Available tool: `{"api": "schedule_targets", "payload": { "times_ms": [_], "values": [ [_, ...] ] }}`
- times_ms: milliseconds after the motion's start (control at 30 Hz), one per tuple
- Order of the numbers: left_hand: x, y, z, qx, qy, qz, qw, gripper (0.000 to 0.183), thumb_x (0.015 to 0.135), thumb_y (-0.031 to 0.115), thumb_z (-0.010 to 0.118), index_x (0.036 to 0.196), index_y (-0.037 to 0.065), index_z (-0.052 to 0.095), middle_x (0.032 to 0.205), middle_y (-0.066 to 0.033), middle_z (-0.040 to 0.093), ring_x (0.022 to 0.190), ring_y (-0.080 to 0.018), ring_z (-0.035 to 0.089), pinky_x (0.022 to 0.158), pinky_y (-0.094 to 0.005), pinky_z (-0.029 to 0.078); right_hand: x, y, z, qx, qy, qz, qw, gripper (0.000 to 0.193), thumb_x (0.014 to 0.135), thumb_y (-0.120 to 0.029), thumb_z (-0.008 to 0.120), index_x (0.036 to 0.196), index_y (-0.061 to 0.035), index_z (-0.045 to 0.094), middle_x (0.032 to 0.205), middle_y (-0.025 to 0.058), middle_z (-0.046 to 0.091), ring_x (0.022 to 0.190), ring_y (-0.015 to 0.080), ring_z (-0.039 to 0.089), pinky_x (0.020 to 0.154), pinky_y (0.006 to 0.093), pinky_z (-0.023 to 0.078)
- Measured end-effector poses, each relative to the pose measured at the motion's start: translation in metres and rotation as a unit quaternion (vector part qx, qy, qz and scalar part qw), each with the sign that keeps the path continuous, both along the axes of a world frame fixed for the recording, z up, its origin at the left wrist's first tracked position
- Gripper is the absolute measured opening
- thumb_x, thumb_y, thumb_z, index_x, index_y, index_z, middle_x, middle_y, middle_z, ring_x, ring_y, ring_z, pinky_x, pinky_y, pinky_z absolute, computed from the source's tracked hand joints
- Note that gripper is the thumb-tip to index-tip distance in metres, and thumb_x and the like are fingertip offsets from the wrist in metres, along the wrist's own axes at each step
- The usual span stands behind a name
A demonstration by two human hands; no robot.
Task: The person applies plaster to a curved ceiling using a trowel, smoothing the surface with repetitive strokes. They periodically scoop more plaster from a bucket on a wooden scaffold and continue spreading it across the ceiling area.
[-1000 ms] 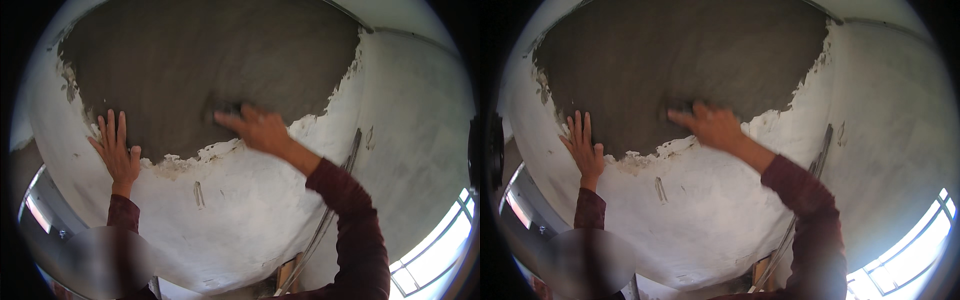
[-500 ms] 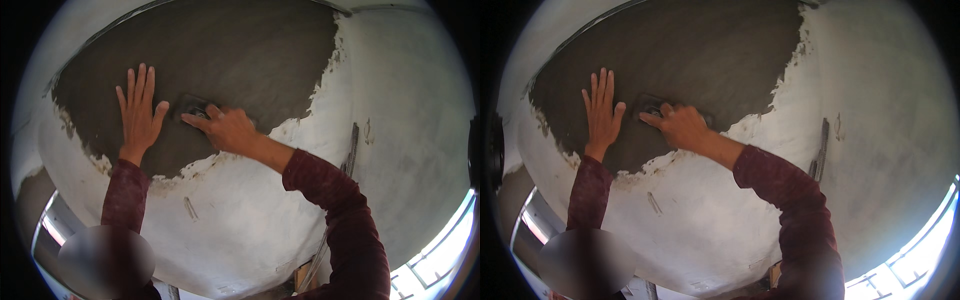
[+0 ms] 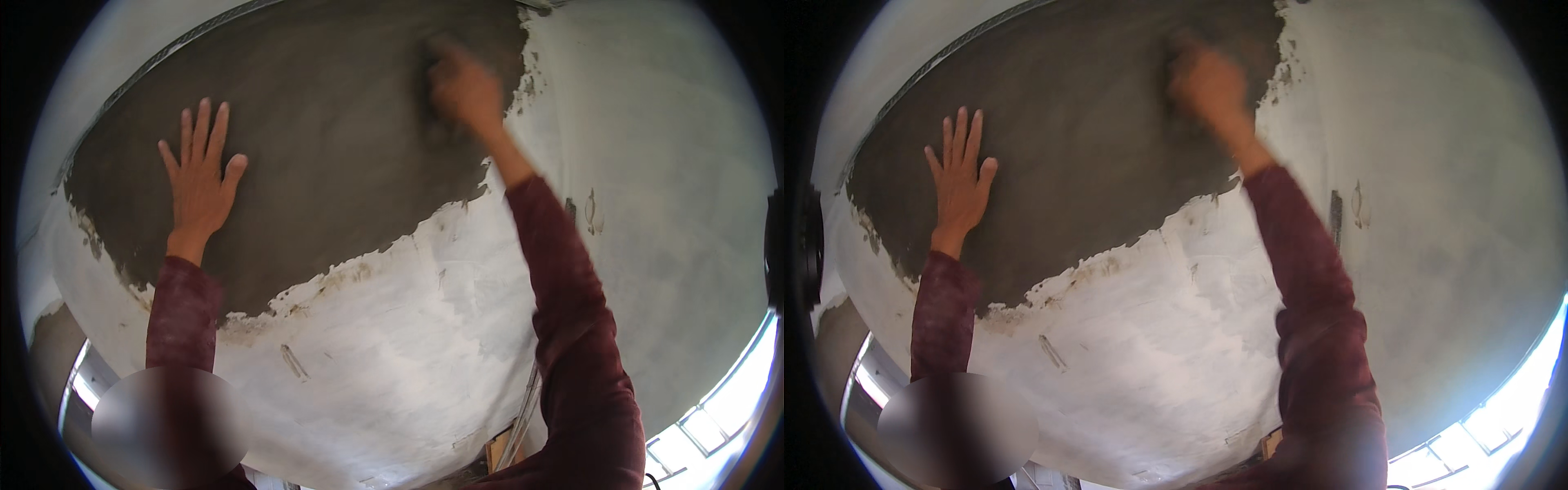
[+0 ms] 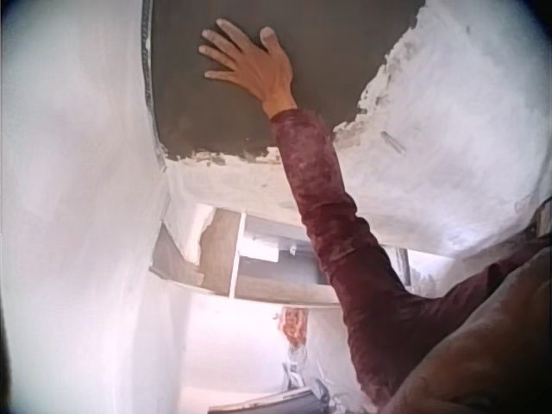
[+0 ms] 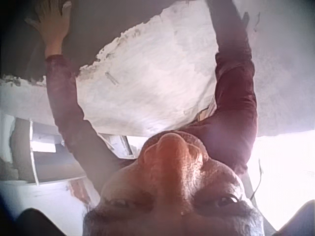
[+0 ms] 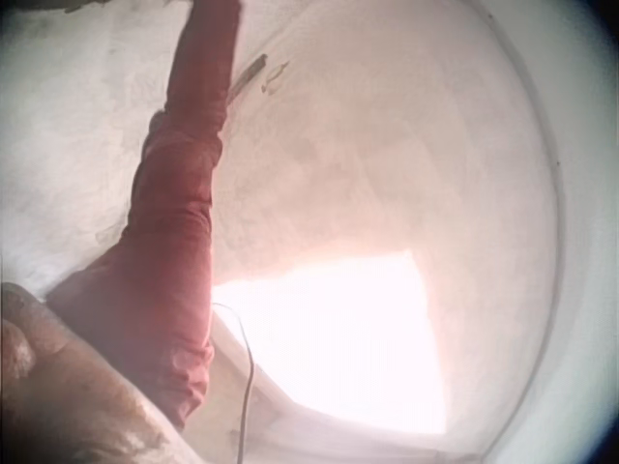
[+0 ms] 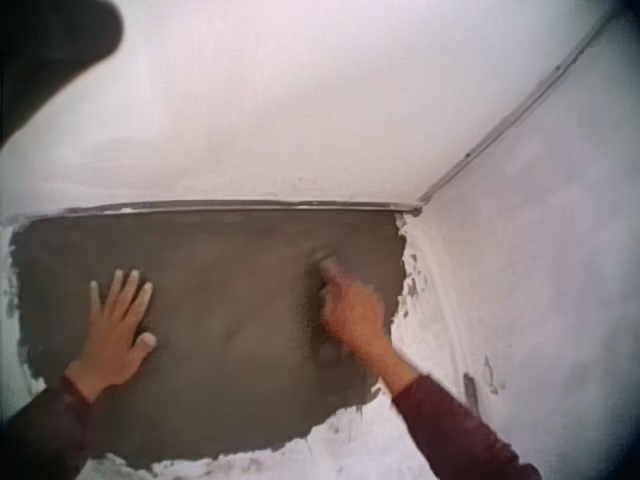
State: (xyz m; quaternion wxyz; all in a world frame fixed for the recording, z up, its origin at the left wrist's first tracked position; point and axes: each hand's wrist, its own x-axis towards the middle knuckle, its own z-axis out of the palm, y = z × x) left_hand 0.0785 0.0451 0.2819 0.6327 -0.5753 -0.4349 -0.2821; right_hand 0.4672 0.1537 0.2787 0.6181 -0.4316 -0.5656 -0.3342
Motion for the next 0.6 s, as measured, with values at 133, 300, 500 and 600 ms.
{"api": "schedule_targets", "payload": {
  "times_ms": [133,300,500,600],
  "values": [
    [-0.001,0.008,-0.006,0.013,-0.005,0.018,1.0,0.068,0.101,0.06,0.026,0.158,0.024,0.021,0.166,-0.0033,0.015,0.153,-0.0312,0.008,0.117,-0.0672,-0.001,-0.055,-0.048,-0.062,-0.036,-0.167,0.062,0.983,0.04,0.09,-0.031,0.056,0.129,-0.0279,0.061,0.091,0.0176,0.07,0.082,0.0383,0.069,0.072,0.0487,0.056],
    [0.013,0.014,-0.001,0.017,-0.001,-0.024,1.0,0.068,0.1,0.059,0.028,0.158,0.024,0.021,0.166,-0.003,0.014,0.153,-0.0315,0.006,0.116,-0.0678,-0.002,0.057,-0.01,0.056,0.033,-0.004,-0.034,0.999,0.045,0.091,-0.031,0.057,0.136,-0.031,0.058,0.096,0.0194,0.07,0.09,0.0422,0.067,0.081,0.05,0.055],
    [0.0,0.002,-0.004,0.007,-0.007,0.025,1.0,0.07,0.099,0.06,0.029,0.158,0.024,0.021,0.166,-0.0033,0.015,0.153,-0.0317,0.007,0.116,-0.0688,-0.001,-0.029,-0.024,-0.056,0.012,-0.183,0.055,0.981,0.048,0.089,-0.031,0.062,0.136,-0.0322,0.058,0.105,0.0138,0.072,0.093,0.0382,0.068,0.083,0.048,0.055],
    [0.001,0.007,-0.001,0.02,0.016,0.038,0.999,0.069,0.099,0.058,0.029,0.158,0.023,0.022,0.166,-0.0038,0.016,0.153,-0.0324,0.008,0.116,-0.0688,-0.001,0.009,-0.011,-0.017,0.009,-0.164,-0.005,0.986,0.044,0.089,-0.032,0.061,0.133,-0.0313,0.06,0.108,0.0115,0.071,0.092,0.0354,0.069,0.08,0.0475,0.055]
  ]
}}
